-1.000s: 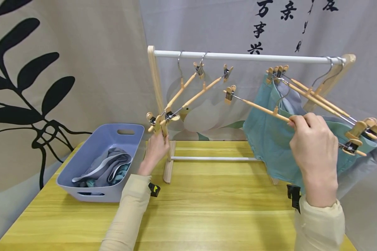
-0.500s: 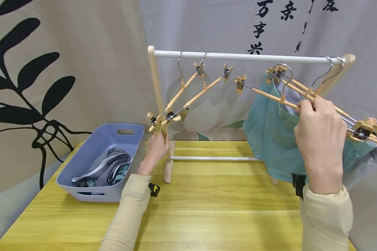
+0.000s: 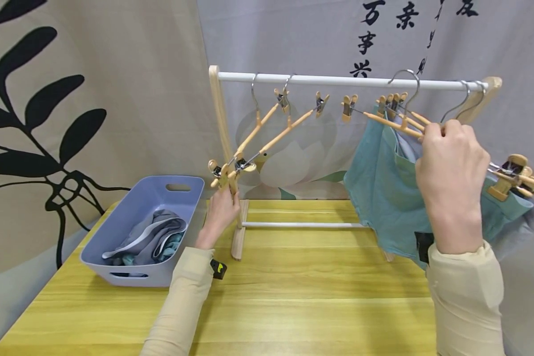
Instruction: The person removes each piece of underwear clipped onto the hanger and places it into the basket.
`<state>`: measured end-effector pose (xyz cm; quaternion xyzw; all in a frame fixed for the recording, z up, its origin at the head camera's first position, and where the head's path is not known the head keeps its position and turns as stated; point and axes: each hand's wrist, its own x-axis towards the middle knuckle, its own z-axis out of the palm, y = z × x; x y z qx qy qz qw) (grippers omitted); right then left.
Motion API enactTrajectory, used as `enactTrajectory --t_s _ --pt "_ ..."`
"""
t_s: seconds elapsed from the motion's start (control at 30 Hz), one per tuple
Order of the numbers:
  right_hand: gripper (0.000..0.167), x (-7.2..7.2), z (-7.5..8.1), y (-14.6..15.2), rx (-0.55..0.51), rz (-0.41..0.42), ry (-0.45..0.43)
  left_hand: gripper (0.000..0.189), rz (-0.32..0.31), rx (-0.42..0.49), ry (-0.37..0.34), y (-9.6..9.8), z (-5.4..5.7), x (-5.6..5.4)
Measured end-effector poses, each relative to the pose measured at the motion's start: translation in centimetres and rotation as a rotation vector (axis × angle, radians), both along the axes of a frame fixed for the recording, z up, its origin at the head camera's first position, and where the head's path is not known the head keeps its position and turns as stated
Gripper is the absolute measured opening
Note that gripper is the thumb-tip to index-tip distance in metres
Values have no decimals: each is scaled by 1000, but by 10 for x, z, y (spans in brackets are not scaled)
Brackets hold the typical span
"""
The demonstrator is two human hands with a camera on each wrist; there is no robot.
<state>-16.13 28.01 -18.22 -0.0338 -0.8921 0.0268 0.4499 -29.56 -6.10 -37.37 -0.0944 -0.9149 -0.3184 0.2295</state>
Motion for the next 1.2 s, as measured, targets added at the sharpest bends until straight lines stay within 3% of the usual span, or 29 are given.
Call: enactTrajectory --t_s 0.27,0.5,1.2 --pt "20 -7 4 -6 -32 -34 -33 54 10 -11 1 1 0 1" --pt "21 -10 6 -16 -46 -66 -149 52 3 2 25 0 -1 0" --pt "13 -16 -10 -46 27 -6 -108 52 0 5 12 -1 -1 0"
